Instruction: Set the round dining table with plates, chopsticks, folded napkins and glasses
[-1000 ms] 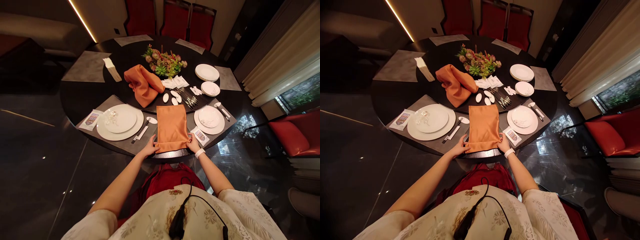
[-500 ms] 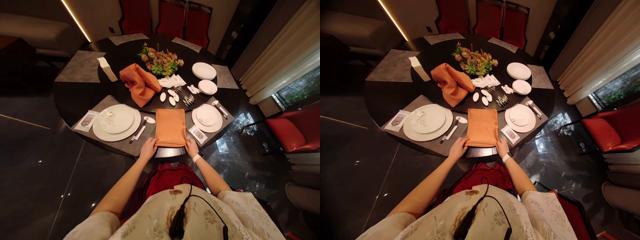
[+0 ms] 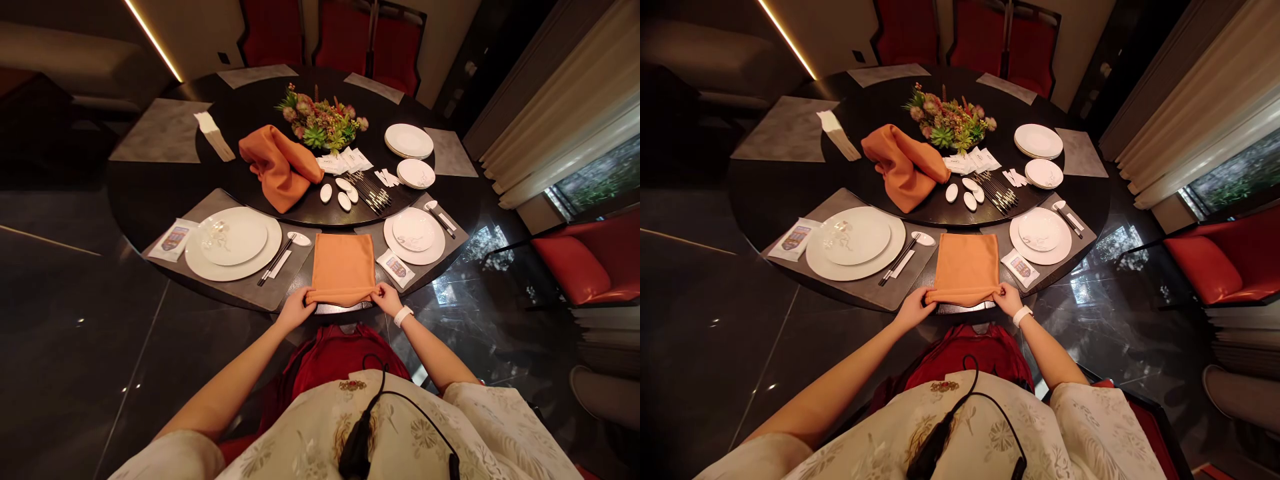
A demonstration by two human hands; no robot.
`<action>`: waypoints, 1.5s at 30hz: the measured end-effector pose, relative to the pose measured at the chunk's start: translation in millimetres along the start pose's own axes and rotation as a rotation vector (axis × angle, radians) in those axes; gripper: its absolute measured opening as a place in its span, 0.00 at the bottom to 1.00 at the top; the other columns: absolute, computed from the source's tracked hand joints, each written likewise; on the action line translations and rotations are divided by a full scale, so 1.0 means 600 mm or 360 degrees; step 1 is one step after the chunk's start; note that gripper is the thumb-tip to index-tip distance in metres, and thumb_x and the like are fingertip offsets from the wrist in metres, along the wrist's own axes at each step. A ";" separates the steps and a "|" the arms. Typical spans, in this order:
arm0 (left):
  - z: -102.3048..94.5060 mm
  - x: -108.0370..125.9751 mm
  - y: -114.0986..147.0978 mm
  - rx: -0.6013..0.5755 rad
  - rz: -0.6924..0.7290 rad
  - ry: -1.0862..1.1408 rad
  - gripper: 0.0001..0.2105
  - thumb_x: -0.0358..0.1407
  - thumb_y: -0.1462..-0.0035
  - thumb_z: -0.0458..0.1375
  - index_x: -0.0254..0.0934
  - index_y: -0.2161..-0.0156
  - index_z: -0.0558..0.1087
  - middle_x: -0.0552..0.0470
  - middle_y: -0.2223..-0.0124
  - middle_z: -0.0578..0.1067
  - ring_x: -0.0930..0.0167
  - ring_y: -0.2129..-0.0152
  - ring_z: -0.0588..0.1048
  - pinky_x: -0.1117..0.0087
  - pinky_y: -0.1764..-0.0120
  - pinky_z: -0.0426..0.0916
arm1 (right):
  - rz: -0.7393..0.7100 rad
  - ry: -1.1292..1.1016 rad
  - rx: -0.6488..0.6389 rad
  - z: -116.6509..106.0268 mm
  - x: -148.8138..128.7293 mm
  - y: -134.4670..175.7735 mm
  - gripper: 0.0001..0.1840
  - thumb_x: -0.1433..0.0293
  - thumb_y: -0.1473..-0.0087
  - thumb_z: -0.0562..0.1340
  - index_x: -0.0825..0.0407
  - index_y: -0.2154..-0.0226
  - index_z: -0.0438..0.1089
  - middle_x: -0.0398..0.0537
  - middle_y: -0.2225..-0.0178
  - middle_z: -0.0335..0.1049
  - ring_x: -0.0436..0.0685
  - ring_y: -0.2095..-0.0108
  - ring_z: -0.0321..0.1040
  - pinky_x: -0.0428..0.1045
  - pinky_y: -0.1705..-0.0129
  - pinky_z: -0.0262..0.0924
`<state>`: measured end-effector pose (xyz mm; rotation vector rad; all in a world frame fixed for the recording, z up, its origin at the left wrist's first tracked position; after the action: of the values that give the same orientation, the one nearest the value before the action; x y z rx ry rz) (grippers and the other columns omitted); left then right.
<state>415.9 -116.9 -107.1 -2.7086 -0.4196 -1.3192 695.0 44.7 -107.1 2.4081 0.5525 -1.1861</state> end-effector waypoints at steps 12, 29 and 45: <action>-0.003 -0.025 -0.058 -0.0282 -0.1203 0.0884 0.39 0.37 0.47 0.66 0.39 0.35 0.52 0.47 0.59 0.74 0.74 0.74 0.74 0.75 0.74 0.69 | 0.0455 -0.0062 0.0086 0.019 0.015 -0.065 0.15 0.76 0.66 0.66 0.48 0.78 0.59 0.32 0.86 0.57 0.49 0.84 0.57 0.44 0.79 0.53; -0.027 0.033 -0.030 -0.0074 0.0174 -0.0756 0.21 0.28 0.46 0.56 0.36 0.46 0.70 0.41 0.54 0.70 0.58 0.54 0.71 0.56 0.49 0.67 | -0.0502 0.0848 0.0081 0.019 -0.037 0.016 0.09 0.79 0.48 0.57 0.54 0.65 0.69 0.58 0.57 0.67 0.62 0.53 0.64 0.58 0.49 0.65; -0.030 0.002 -0.028 -0.0204 -0.0028 0.0116 0.22 0.38 0.51 0.62 0.37 0.50 0.66 0.46 0.56 0.74 0.63 0.58 0.75 0.57 0.51 0.71 | -0.0068 -0.0129 0.0169 0.003 -0.015 -0.008 0.08 0.68 0.51 0.60 0.50 0.67 0.61 0.41 0.73 0.67 0.53 0.71 0.67 0.49 0.65 0.66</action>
<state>398.2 -104.6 -95.2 -2.7535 -0.3645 -1.4935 686.3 46.4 -101.5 2.4338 0.5305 -1.3566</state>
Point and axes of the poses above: each hand's wrist, its own y-axis away from the middle knuckle, its own z-axis out of the palm, x = y × z, the point moved 4 cm from there along -y, towards the middle knuckle
